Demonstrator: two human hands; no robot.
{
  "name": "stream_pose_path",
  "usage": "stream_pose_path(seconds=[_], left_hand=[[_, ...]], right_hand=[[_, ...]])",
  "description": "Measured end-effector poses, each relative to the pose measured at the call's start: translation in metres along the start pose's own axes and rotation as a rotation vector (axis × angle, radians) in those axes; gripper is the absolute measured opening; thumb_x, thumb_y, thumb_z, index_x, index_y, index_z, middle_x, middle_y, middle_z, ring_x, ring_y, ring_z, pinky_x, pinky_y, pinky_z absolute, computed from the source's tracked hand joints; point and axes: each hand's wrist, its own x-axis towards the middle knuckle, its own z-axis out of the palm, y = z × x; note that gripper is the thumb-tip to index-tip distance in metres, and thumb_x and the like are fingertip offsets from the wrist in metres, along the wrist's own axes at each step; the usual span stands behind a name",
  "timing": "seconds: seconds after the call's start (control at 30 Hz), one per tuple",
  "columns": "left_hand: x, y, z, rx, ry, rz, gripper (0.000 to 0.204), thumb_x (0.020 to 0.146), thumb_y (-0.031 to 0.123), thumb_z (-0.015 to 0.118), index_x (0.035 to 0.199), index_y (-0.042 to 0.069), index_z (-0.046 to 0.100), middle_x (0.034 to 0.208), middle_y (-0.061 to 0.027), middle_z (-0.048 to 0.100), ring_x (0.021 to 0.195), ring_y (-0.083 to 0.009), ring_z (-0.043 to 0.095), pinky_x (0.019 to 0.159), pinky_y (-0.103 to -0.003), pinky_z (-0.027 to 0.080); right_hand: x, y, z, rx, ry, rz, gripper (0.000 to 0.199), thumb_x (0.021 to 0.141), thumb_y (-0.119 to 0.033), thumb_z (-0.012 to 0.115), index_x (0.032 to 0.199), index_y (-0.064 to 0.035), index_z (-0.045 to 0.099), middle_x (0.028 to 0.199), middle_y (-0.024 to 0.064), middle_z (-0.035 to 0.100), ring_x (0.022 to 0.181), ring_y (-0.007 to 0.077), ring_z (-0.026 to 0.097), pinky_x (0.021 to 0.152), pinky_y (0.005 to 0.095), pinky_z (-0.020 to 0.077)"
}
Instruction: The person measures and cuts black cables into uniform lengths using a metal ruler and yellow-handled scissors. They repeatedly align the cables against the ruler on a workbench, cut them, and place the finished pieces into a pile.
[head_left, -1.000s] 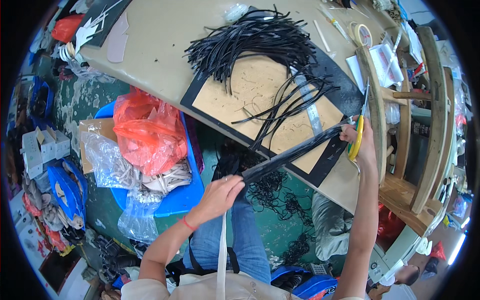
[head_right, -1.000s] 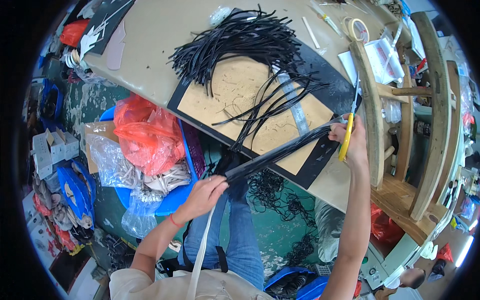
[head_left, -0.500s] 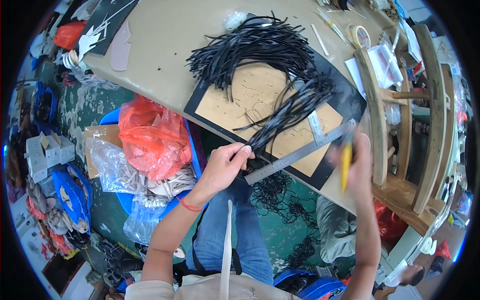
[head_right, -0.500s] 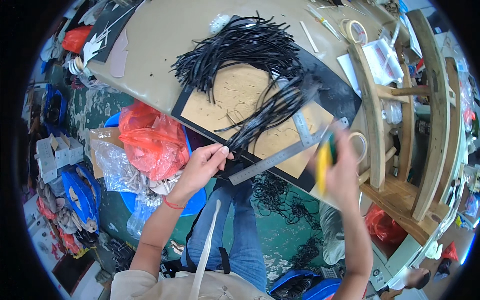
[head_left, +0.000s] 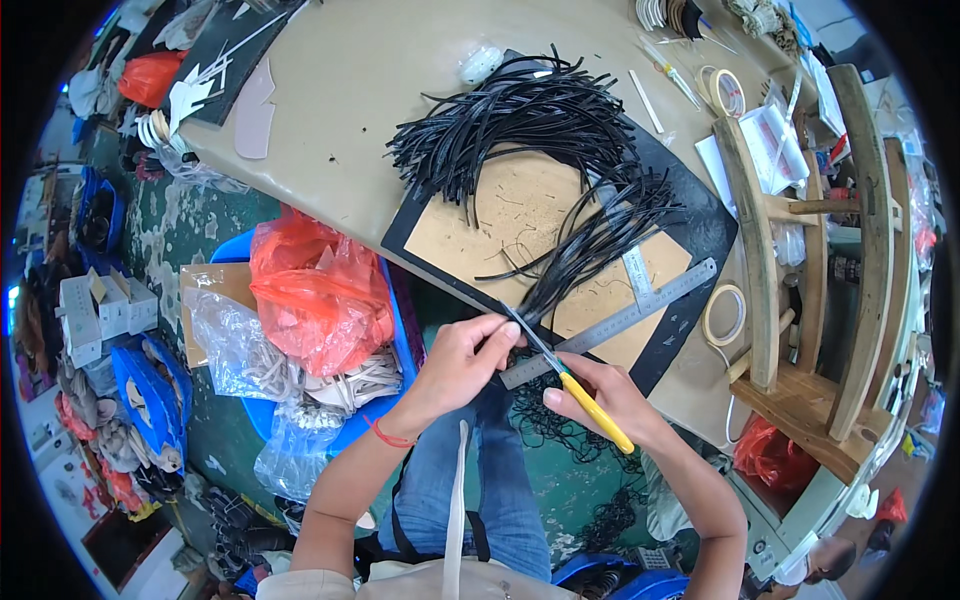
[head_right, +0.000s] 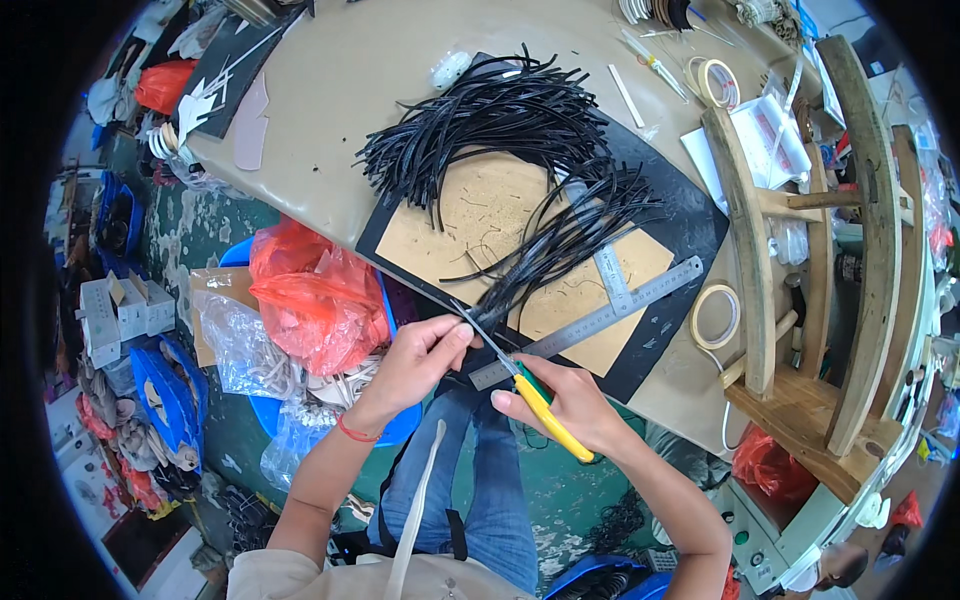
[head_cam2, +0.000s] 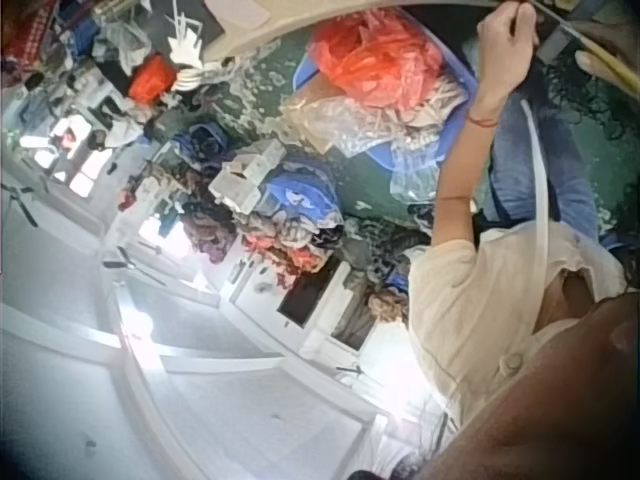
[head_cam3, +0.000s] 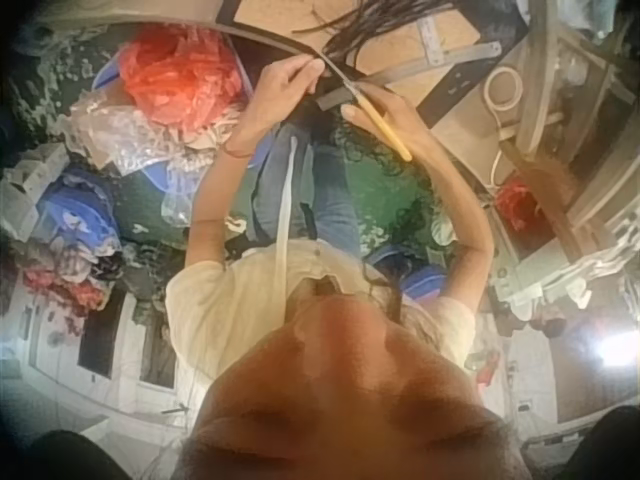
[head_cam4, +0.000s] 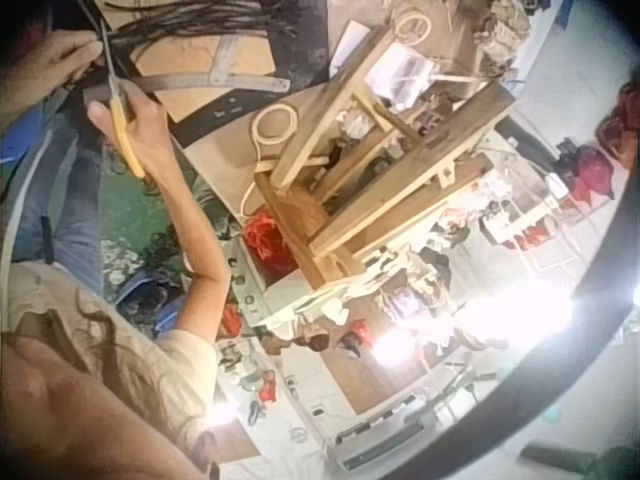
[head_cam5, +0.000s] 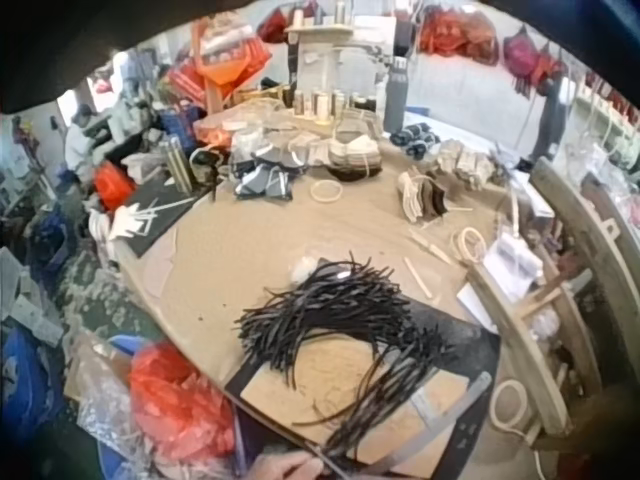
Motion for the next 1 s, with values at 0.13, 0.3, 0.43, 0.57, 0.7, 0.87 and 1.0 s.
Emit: stream_pose_path(seconds=[0.13,0.3,0.43,0.57,0.7,0.87,1.0], left_hand=[[0.003,0.008,-0.003,0.016,-0.021,-0.012,0.034,0.094,0.028,0.048,0.084,0.0,0.064,0.056,0.0028,0.046,0.054,-0.0039,0.038,0.047,-0.022,0.03],[0.007,-0.008,-0.008,-0.039,-0.009,-0.039,0.033,0.094,0.028,0.048,0.087,0.0,0.063,0.058,0.0043,0.044,0.053,-0.0027,0.037,0.047,-0.02,0.028],[-0.003,-0.014,-0.01,-0.079,0.058,-0.067,0.031,0.095,0.027,0.047,0.088,0.001,0.061,0.06,0.0052,0.043,0.051,-0.002,0.034,0.045,-0.019,0.026],[-0.022,-0.025,-0.007,-0.239,0.235,-0.108,0.028,0.095,0.024,0.046,0.088,0.001,0.059,0.061,0.0043,0.043,0.053,-0.003,0.035,0.048,-0.018,0.028],[-0.047,-0.052,-0.003,-0.61,0.389,0.003,0.024,0.097,0.025,0.043,0.093,0.004,0.055,0.063,0.0036,0.042,0.059,-0.006,0.038,0.057,-0.021,0.033],[-0.08,-0.062,0.006,-0.824,0.488,0.127,0.022,0.097,0.023,0.043,0.093,0.004,0.054,0.065,0.0029,0.041,0.061,-0.0072,0.037,0.061,-0.022,0.034],[-0.101,-0.051,0.019,-0.761,0.489,0.158,0.022,0.097,0.023,0.042,0.093,0.004,0.053,0.063,0.0034,0.039,0.06,-0.0069,0.036,0.062,-0.023,0.034]], right_hand=[[0.004,-0.005,-0.001,-0.05,0.009,-0.004,0.053,0.078,-0.045,0.067,0.107,-0.0004,0.06,0.071,0.0159,0.06,0.066,0.025,0.059,0.066,0.0343,0.0474],[0.007,-0.009,-0.001,-0.118,-0.026,0.103,0.054,0.077,-0.05,0.065,0.098,-0.0004,0.063,0.069,0.0171,0.06,0.064,0.027,0.061,0.062,0.0353,0.048],[0.002,-0.001,-0.005,-0.142,0.023,-0.081,0.063,0.075,-0.055,0.065,0.107,-0.0012,0.059,0.08,0.0184,0.062,0.075,0.0308,0.063,0.07,0.0375,0.0488],[-0.009,0.008,-0.004,-0.069,-0.037,-0.105,0.072,0.072,-0.051,0.07,0.121,-0.0018,0.049,0.107,0.0192,0.06,0.101,0.032,0.058,0.086,0.0372,0.0449],[-0.041,0.031,-0.012,-0.031,0.219,-0.339,0.067,0.069,-0.032,0.078,0.123,-0.005,0.049,0.106,0.0155,0.061,0.098,0.0229,0.058,0.086,0.0336,0.044],[-0.068,0.098,-0.043,-0.242,0.993,0.073,0.064,0.075,-0.037,0.072,0.125,-0.0046,0.047,0.089,0.0117,0.062,0.081,0.0192,0.057,0.075,0.0345,0.0454],[-0.089,0.146,-0.067,-0.686,1.217,0.056,0.052,0.079,-0.02,0.067,0.124,-0.0021,0.047,0.097,0.0186,0.06,0.088,0.0327,0.057,0.08,0.0405,0.0439]])
